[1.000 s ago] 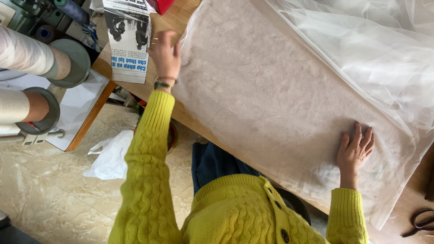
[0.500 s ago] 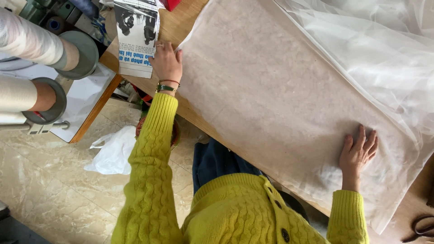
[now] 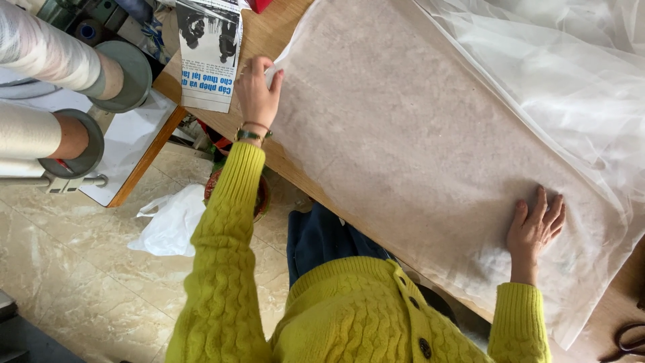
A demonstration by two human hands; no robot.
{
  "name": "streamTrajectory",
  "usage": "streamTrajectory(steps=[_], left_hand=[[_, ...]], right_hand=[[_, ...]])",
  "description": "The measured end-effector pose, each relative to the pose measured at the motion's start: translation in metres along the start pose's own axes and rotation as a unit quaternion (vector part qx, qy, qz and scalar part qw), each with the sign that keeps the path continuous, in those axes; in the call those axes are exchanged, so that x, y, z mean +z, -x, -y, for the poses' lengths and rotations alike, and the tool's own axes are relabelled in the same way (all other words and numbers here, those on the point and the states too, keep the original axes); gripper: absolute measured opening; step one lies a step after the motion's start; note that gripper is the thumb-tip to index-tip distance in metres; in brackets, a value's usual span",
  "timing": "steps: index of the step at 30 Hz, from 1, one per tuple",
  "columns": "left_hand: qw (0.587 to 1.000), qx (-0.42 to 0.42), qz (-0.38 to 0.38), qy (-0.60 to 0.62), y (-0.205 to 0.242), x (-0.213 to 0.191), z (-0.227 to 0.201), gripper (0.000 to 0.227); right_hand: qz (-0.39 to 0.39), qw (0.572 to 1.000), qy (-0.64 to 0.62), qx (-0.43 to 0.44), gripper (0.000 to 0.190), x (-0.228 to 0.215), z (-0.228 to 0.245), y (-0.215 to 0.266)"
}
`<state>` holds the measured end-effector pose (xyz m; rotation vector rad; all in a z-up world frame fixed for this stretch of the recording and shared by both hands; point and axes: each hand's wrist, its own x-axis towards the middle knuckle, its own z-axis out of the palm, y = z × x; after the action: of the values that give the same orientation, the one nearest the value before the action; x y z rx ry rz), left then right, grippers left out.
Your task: The person smooths out a large piece of white sheer fabric on a wooden table. They then use a triangular ruler and a red pen to draw a straight line along the edge of the fabric.
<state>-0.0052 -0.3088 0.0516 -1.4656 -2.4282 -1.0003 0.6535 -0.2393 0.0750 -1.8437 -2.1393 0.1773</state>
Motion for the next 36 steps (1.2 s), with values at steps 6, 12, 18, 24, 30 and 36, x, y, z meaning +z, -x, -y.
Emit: streamTrajectory(steps=[6,12,18,24,30,36], left_hand=[[0.998,-0.056,-0.02,-0.004,-0.025,0.036,0.018,0.032],[0.987,0.076,-0.092,-0.108,-0.014,0.017,-0.027,0.026],[0.993,0.095,-0.034,-0.056,-0.011,0.023,-0.026,0.036],[0.991,-0.081,0.06,0.089,-0.025,0.04,-0.024,0.035],[0.993,-0.088,0.075,0.006,-0.031,0.066,-0.025,0.03],[0.988,-0.134,0.074,0.009,-0.036,0.066,-0.029,0.02]], right_hand=[[-0.001,1.0,-0.001,-0.003,0.058,0.001,0.0,0.0],[0.011,1.0,0.006,0.015,0.057,0.003,-0.005,0.0],[-0.002,1.0,-0.001,0.0,0.055,0.001,0.0,0.0],[0.001,1.0,0.001,0.002,0.058,0.001,0.001,-0.001],[-0.003,1.0,0.001,-0.002,0.058,-0.001,0.004,0.0],[0.015,1.0,-0.003,0.017,0.057,-0.005,0.009,0.0]])
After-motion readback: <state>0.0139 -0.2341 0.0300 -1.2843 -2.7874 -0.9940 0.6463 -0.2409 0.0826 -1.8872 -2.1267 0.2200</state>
